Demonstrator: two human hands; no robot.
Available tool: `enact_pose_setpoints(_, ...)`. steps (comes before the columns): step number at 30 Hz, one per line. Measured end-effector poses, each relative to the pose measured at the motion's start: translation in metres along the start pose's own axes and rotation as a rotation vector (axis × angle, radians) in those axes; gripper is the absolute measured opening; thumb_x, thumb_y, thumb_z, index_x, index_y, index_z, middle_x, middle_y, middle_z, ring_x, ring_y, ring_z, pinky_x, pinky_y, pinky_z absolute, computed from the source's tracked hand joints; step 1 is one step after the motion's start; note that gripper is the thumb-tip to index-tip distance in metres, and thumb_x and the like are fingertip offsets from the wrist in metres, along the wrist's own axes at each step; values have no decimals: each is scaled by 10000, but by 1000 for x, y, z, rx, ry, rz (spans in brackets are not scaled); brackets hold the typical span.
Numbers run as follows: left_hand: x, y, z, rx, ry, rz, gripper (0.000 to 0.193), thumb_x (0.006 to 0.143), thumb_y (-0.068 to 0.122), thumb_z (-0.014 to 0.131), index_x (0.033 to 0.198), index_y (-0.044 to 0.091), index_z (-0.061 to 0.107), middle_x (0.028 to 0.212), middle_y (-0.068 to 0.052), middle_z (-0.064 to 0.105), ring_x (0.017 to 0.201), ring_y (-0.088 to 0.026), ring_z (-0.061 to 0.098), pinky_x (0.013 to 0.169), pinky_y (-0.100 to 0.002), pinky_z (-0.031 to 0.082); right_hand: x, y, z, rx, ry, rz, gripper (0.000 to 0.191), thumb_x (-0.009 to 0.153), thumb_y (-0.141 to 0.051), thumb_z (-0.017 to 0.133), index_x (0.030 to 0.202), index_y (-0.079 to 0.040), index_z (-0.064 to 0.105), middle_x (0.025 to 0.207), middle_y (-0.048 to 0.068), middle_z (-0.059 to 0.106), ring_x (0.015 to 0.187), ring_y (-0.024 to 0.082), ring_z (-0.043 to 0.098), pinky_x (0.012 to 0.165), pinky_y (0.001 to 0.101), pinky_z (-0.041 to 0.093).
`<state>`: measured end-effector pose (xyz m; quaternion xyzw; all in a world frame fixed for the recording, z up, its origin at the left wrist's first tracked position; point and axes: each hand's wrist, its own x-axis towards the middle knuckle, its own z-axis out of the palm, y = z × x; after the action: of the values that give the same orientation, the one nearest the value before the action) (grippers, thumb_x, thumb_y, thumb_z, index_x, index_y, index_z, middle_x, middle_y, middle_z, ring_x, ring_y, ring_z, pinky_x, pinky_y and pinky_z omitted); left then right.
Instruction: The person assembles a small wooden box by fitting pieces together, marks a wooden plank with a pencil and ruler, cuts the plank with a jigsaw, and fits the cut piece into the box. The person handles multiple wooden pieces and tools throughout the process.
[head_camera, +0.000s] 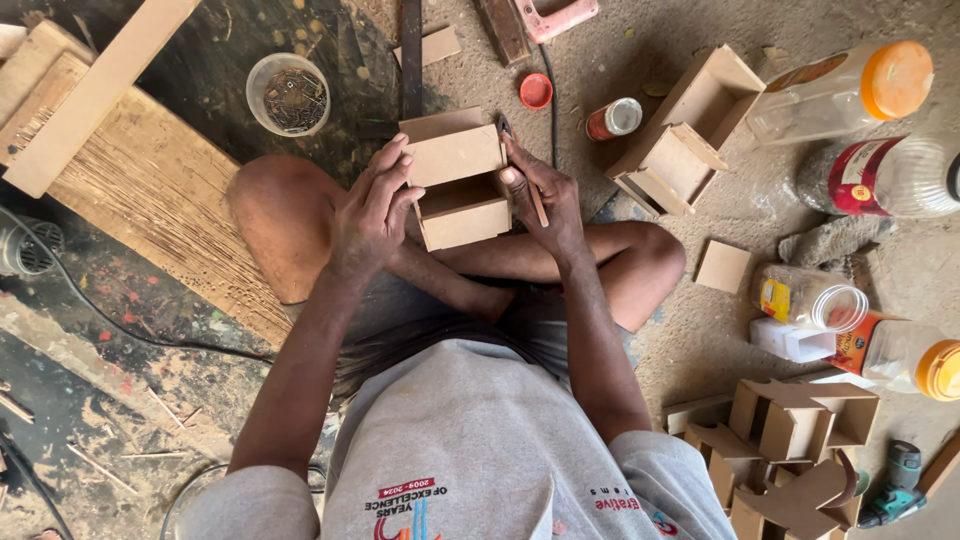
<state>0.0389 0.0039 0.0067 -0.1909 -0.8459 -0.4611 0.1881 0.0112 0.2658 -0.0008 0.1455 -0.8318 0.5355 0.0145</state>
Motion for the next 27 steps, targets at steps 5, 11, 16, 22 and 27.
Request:
enact_pose_setpoints(5, 0, 0, 0, -11, -5, -10, 275, 1022, 28, 714, 1250, -67, 592, 1464, -196, 578, 1337, -354, 626, 1105, -398, 610, 0, 2, 0, -1, 0, 36, 396, 1074, -234, 650, 1433, -72, 607, 1421, 161, 665, 1314, 233, 666, 1081, 330, 535)
enact_pose_setpoints(11, 0, 0, 3, -19, 9, -3, 289, 1014, 20, 719, 1259, -68, 592, 1466, -193, 575, 1348, -354, 615, 1113, -402, 603, -1, 6, 0, 17, 2, 15, 389, 1083, -210, 647, 1430, -41, 603, 1427, 166, 657, 1352, 241, 631, 1126, 337, 506)
enact_pose_setpoints(16, -1, -1, 4, -21, 3, 6, 294, 1017, 24, 715, 1265, -62, 585, 1472, -193, 567, 1354, -353, 609, 1116, -398, 605, -2, 8, 0, 31, 4, 31, 384, 1077, -194, 646, 1428, -44, 606, 1417, 165, 668, 1335, 229, 643, 1111, 332, 514)
enact_pose_setpoints(22, -2, -5, 6, -14, -5, 8, 300, 1023, 39, 708, 1278, -43, 571, 1475, -192, 566, 1353, -337, 611, 1110, -389, 613, 1, 8, -1, 34, -13, 24, 398, 1074, -216, 657, 1432, -52, 602, 1443, 161, 643, 1358, 225, 625, 1127, 329, 517)
enact_pose_setpoints(27, -2, -10, 4, -8, -21, -20, 474, 1032, 92, 713, 1426, -5, 470, 1494, -188, 563, 1388, -343, 590, 1141, -407, 583, 8, 4, -4, 29, -35, 34, 434, 1072, -244, 660, 1451, -45, 590, 1471, 161, 623, 1378, 223, 598, 1143, 334, 488)
